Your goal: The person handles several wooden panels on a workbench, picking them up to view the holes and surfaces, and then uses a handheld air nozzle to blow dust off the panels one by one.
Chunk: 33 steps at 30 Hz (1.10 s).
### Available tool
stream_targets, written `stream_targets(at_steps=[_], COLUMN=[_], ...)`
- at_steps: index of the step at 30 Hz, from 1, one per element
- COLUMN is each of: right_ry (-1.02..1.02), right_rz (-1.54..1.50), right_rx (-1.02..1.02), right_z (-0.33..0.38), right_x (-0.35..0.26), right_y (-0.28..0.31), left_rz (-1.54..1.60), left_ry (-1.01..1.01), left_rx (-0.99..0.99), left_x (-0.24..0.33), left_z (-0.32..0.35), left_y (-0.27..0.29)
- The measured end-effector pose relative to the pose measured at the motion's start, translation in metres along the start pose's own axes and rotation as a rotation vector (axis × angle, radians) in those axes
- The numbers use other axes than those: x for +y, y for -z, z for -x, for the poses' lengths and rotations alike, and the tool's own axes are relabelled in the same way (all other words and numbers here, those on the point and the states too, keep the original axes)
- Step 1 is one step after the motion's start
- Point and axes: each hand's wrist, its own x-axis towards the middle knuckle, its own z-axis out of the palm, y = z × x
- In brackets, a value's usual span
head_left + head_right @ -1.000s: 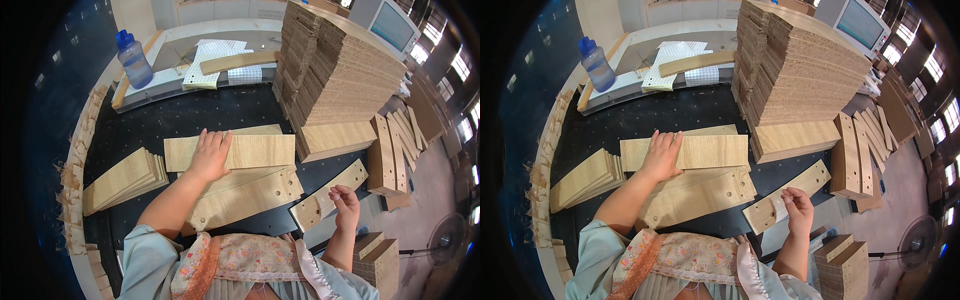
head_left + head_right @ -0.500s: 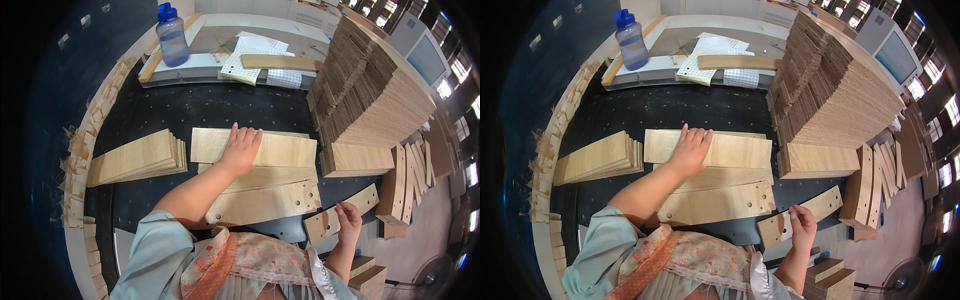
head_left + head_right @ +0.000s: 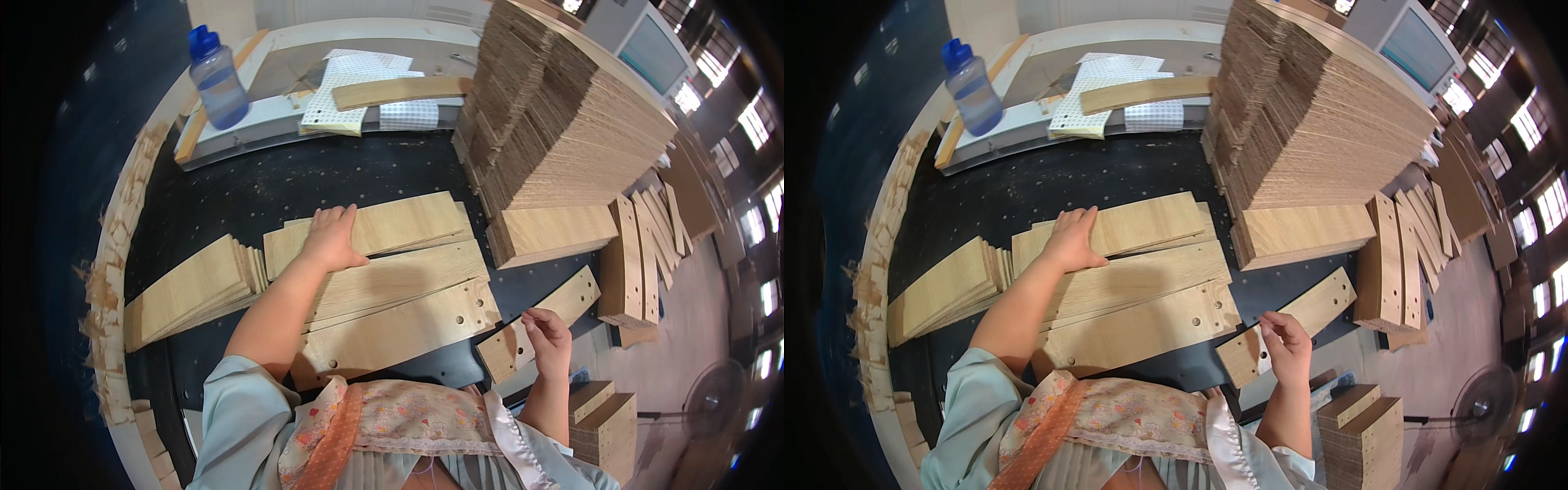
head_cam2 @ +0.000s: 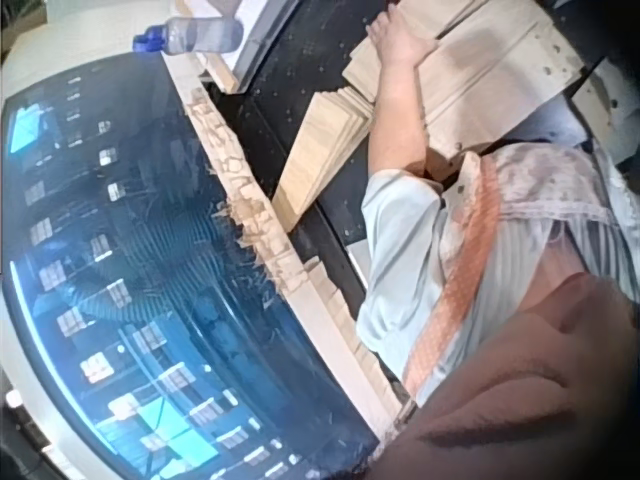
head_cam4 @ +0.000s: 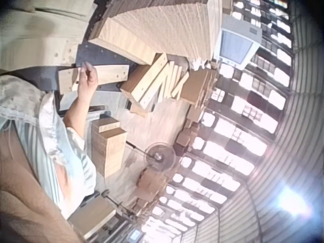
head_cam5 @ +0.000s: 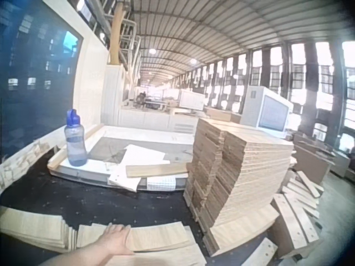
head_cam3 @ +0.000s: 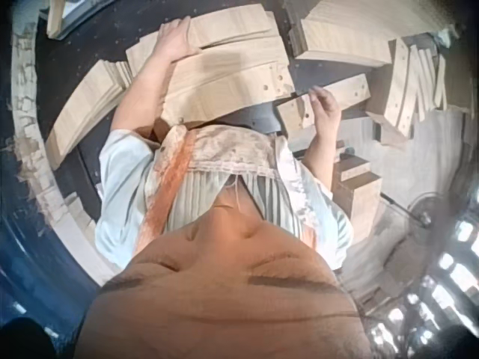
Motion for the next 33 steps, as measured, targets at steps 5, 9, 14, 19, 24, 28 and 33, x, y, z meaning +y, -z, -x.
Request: stream_targets(at_steps=[5, 9, 14, 19, 24, 28, 33], right_ry=[-0.013, -0.016, -0.035, -0.005, 0.044, -0.028, -0.148], right_rz=[0.015, 0.027, 0.039, 0.025, 0.022, -0.162, -0.610], right_rx=[0.003, 0.015, 0.009, 0.021, -0.012, -0.111, -0.295], right_z=[0.000, 0.001, 0.005, 0.006, 0.004, -0.007, -0.018], right_x=[0.004, 0.006, 0.008, 0.013, 0.006, -0.004, -0.018], right_y=[-0.001, 0.001, 0.007, 0.006, -0.004, -0.025, -0.097], left_rz=[-0.011, -0.007, -0.020, -0.070, -0.067, 0.001, 0.075], left_ry=[-0.069, -0.141, -0.170, -0.137, -0.154, -0.164, -0.317], left_rx=[-0.073, -0.108, -0.198, -0.179, 0.062, 0.226, 0.302], left_x=[0.002, 0.002, -0.004, 0.009, 0.017, 0.036, 0.089], left_z=[-0.013, -0.025, -0.036, -0.033, -0.019, -0.004, 0.037], left_y=[0.000, 0.000, -0.003, 0.002, 0.003, 0.029, 0.064])
